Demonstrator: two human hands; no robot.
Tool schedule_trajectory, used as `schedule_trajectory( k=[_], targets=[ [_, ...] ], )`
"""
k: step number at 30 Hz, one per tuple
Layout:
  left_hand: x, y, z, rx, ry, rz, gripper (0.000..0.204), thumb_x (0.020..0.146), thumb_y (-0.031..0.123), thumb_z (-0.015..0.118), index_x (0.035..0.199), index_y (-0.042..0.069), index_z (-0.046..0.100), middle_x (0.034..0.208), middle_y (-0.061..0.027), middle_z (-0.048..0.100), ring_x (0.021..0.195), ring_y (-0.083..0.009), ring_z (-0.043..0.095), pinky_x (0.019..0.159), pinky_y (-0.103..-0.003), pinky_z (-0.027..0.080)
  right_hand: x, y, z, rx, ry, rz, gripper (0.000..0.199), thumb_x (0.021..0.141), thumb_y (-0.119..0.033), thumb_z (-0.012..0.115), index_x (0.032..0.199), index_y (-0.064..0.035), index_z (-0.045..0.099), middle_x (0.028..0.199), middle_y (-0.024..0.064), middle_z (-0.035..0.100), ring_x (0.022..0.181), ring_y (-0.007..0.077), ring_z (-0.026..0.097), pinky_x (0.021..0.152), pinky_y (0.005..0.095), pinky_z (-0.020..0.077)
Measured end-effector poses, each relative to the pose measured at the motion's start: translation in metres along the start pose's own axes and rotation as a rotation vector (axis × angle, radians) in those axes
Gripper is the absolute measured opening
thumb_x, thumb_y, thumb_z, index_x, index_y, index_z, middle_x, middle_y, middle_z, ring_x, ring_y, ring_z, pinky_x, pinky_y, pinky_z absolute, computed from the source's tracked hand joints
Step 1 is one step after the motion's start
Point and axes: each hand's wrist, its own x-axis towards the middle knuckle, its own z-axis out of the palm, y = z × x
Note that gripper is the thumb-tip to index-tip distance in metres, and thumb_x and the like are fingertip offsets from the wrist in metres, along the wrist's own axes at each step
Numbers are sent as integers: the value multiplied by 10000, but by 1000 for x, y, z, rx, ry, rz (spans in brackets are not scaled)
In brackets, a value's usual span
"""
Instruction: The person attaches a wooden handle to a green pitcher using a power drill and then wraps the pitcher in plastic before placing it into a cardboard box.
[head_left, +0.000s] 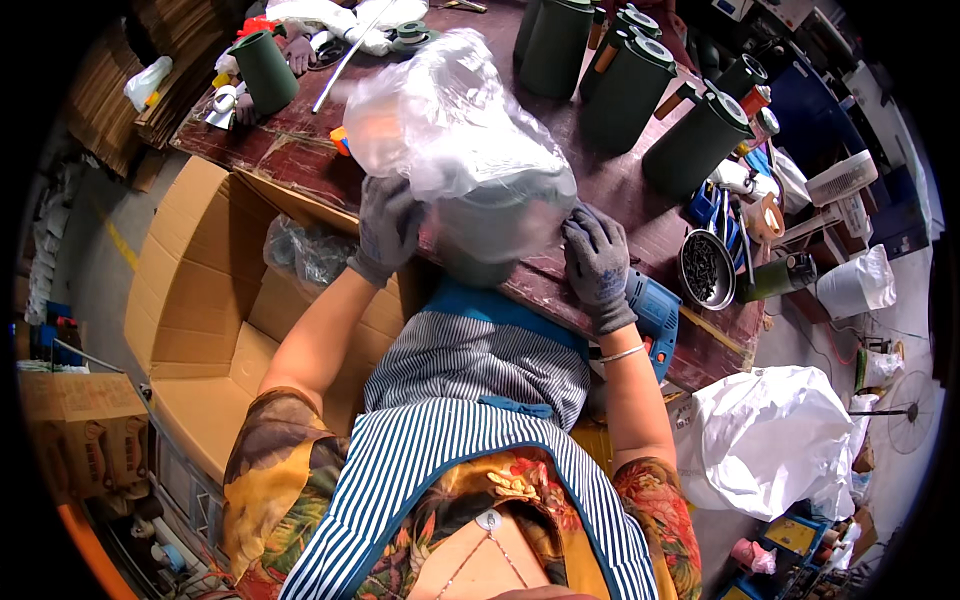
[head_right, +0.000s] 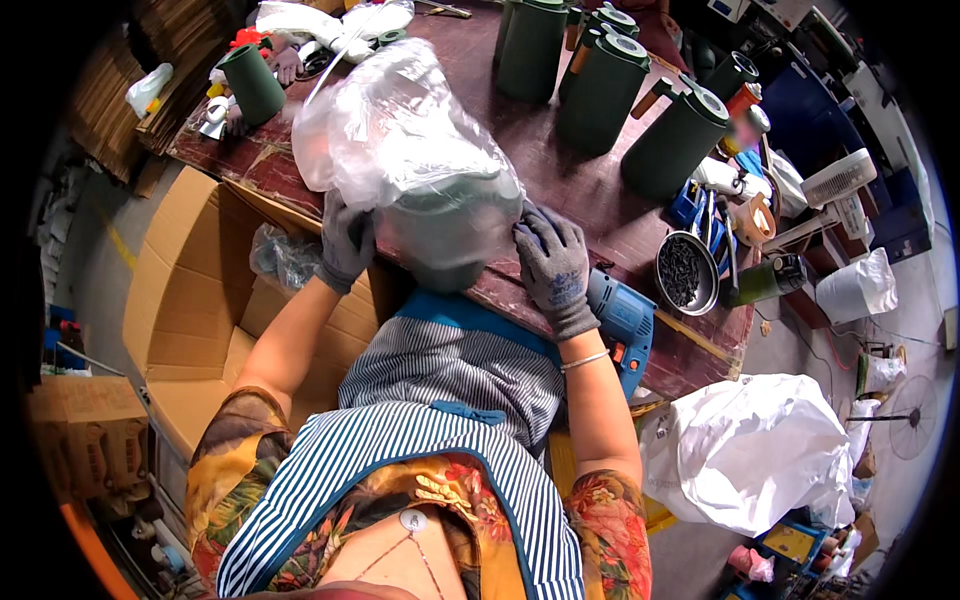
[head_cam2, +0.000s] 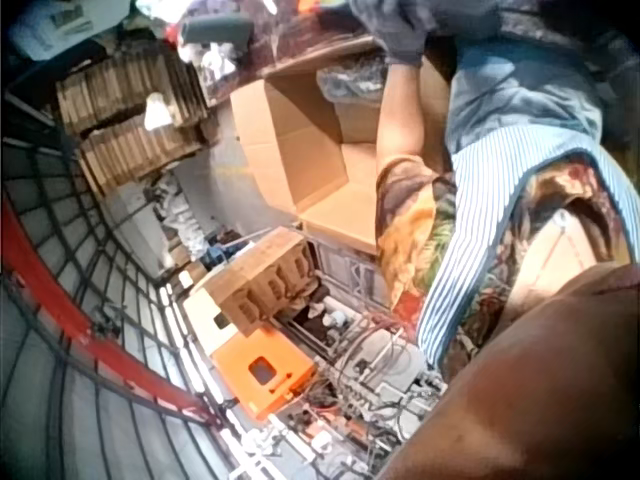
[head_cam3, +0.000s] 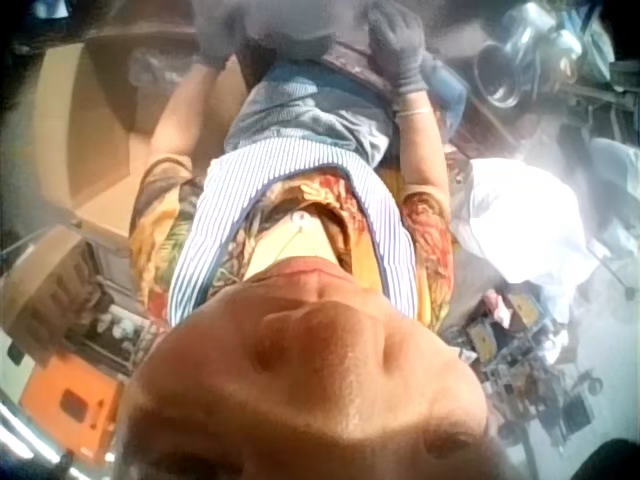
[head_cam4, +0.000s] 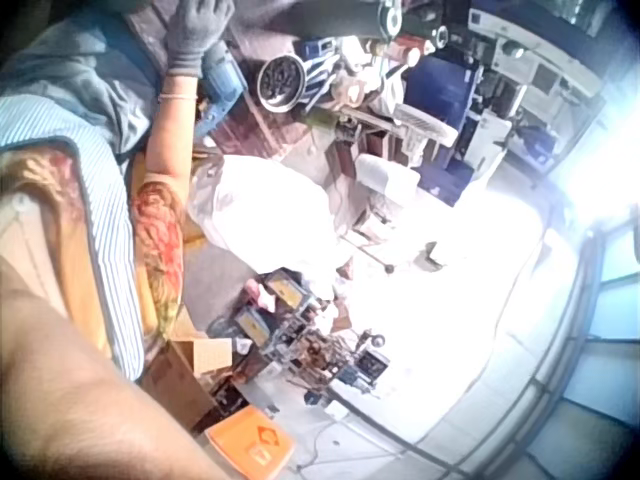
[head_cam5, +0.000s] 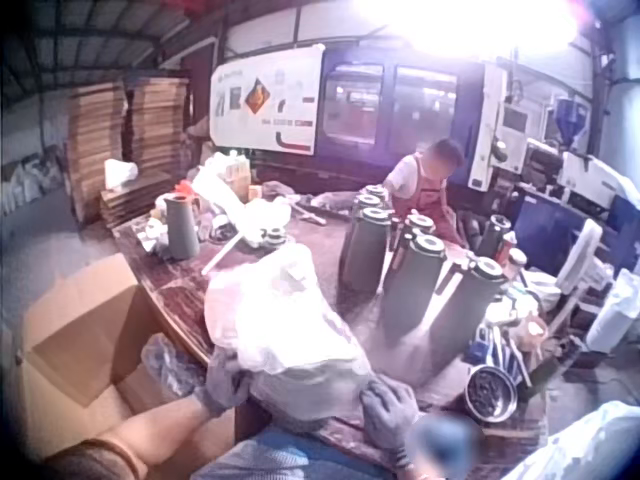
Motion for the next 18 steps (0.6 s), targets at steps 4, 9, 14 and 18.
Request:
schedule_trajectory(
  k=[4,9,14,18],
  targets=[
    [14,-19,1,294,127,-134,245,860,101,683,1087,48,609,1122,-166,624,1042,-342,613,919,-440,475,17,-23,-4,-122,-4,53,279,822,-145,671,1100,-125,674,1296,59,644,1201,295,581,926,433,468],
    [25,-29,15,-227,302,-705,162,888,112,703,1001,0,668,807,-93,669,714,-156,622,689,-279,496,9,-39,12,22,2,74,315,806,-164,677,1118,-127,660,1332,72,624,1208,295,575,949,432,462],
    [47,-57,26,-278,102,-784,236,905,186,692,892,-49,702,743,-90,712,717,-106,633,689,-307,506,27,-66,10,-54,116,103,317,823,-165,673,1124,-73,639,1336,142,608,1216,328,578,990,448,457],
    [63,-35,17,-53,-175,-511,250,877,221,693,968,-12,701,909,-135,717,821,-250,700,737,-365,537,16,-76,8,24,-8,292,295,881,-164,650,1153,-55,621,1349,188,592,1202,364,584,974,477,474]
  ],
)
